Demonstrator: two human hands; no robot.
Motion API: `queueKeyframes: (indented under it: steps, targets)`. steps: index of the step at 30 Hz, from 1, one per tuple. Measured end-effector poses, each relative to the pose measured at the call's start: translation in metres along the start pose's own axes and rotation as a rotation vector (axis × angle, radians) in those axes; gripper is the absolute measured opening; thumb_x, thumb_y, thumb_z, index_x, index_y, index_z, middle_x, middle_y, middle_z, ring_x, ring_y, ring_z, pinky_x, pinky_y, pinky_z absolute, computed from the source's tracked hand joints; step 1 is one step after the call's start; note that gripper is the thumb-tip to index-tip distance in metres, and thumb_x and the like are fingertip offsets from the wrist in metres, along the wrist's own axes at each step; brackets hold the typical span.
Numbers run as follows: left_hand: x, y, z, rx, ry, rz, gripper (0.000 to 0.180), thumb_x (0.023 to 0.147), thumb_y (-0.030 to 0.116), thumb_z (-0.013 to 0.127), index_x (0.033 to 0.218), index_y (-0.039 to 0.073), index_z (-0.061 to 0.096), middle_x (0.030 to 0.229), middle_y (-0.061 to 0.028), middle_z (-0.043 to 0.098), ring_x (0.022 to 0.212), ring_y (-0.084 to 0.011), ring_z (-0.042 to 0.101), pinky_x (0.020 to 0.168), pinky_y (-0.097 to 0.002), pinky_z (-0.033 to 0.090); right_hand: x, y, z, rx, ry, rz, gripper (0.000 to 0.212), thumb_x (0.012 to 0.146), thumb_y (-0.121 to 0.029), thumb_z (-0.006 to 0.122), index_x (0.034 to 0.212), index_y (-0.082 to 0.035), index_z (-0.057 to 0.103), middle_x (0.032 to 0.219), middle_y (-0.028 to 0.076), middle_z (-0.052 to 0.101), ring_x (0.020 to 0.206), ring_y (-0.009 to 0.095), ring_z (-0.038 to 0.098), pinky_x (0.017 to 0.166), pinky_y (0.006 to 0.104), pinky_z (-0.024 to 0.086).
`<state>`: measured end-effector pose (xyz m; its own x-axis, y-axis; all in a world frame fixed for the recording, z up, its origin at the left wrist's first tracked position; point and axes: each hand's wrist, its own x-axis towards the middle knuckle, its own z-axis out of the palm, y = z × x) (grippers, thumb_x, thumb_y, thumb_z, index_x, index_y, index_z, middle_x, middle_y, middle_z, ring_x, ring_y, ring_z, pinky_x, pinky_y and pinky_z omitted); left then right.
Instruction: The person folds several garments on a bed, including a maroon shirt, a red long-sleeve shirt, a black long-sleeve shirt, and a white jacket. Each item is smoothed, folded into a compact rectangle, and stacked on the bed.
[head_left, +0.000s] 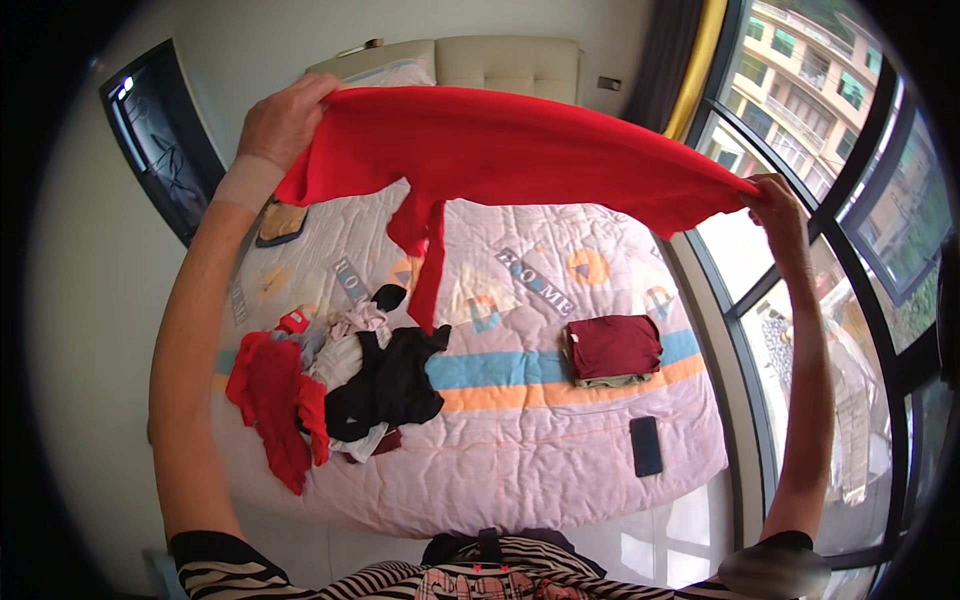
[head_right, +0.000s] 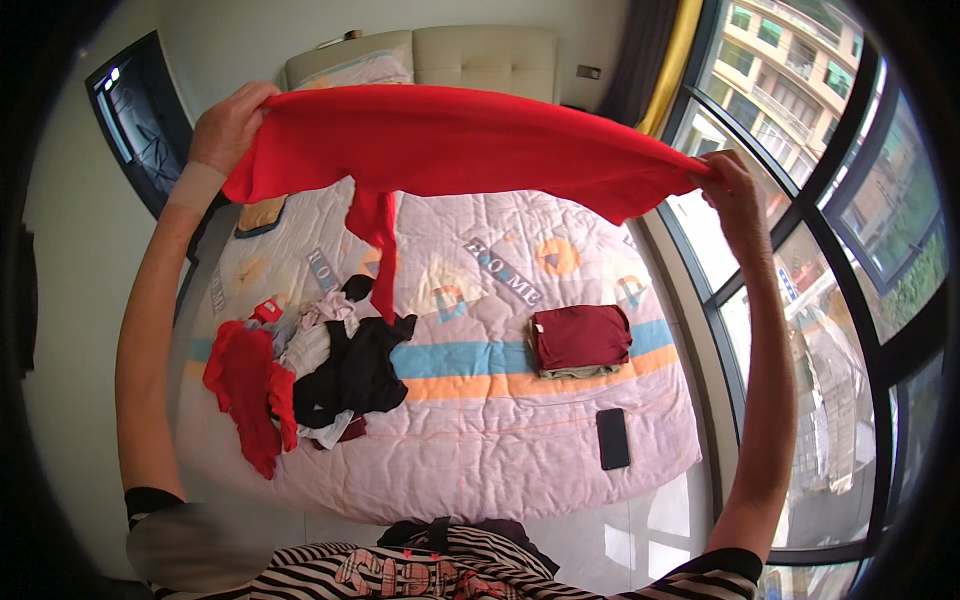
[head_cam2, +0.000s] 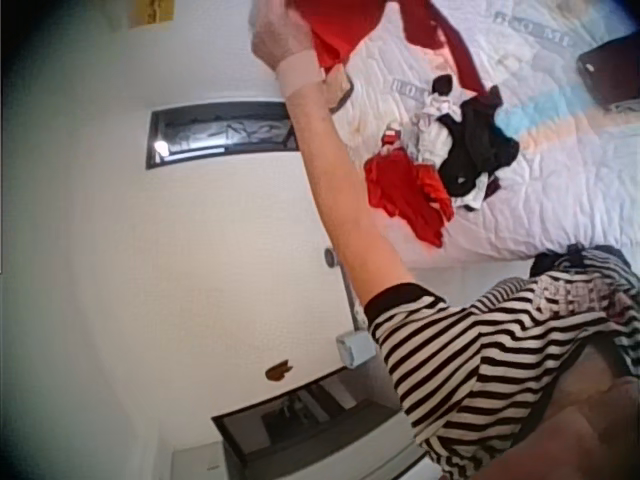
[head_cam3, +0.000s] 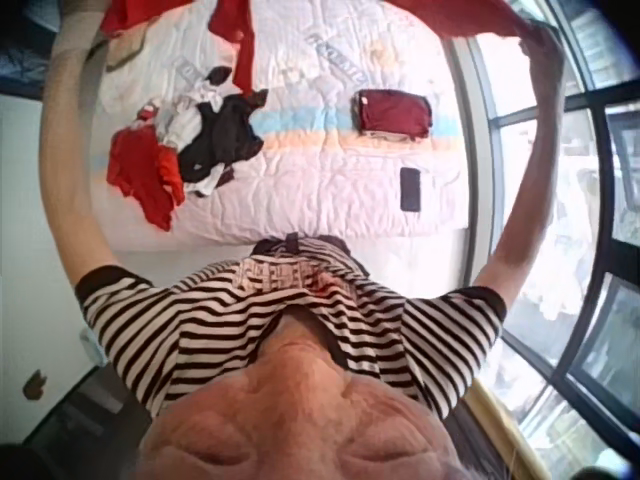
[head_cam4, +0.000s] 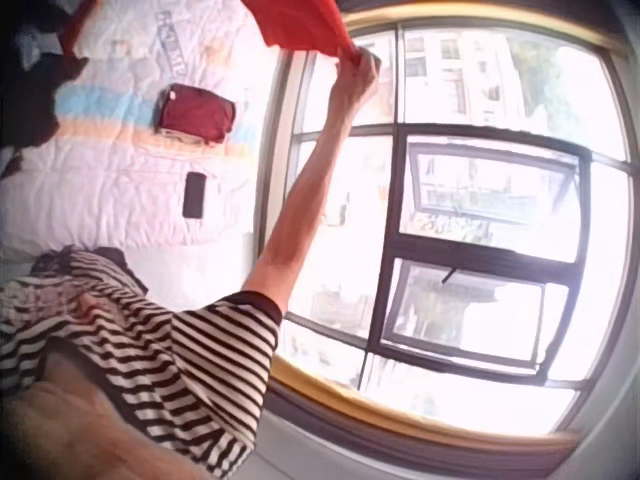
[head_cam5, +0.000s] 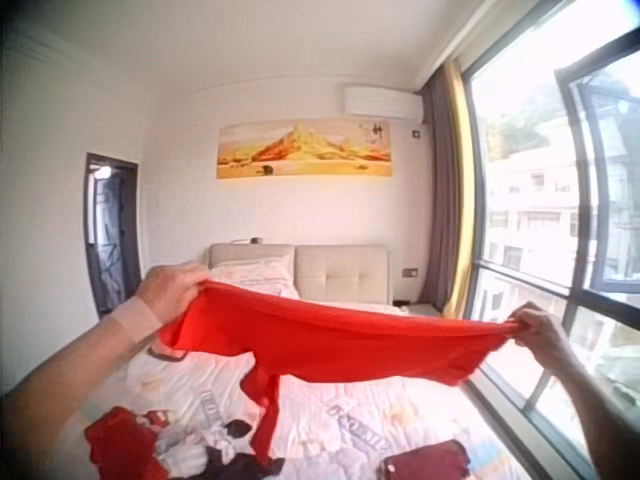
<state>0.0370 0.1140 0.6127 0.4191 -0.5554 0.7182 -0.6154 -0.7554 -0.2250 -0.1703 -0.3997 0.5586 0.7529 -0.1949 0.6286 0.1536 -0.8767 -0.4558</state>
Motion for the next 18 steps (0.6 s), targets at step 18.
queueKeyframes:
  steps: [18]
  targets:
    - [-0.584,0.163,0.164,-0.315,-1.072,-0.367,0.022,0.069,0.001,0.056,0.086,0.014,0.056,0.091,-0.0062,0.053,0.078,-0.0323,0.057,0.064,-0.0455,0.046,-0.537,0.037,0.245,-0.210,-0.840,0.420,0.011,0.070,-0.005,0.058,0.079,-0.010,0.061,0.095,0.008,0.053,0.090,0.030,0.050,0.074,0.0396,0.046]
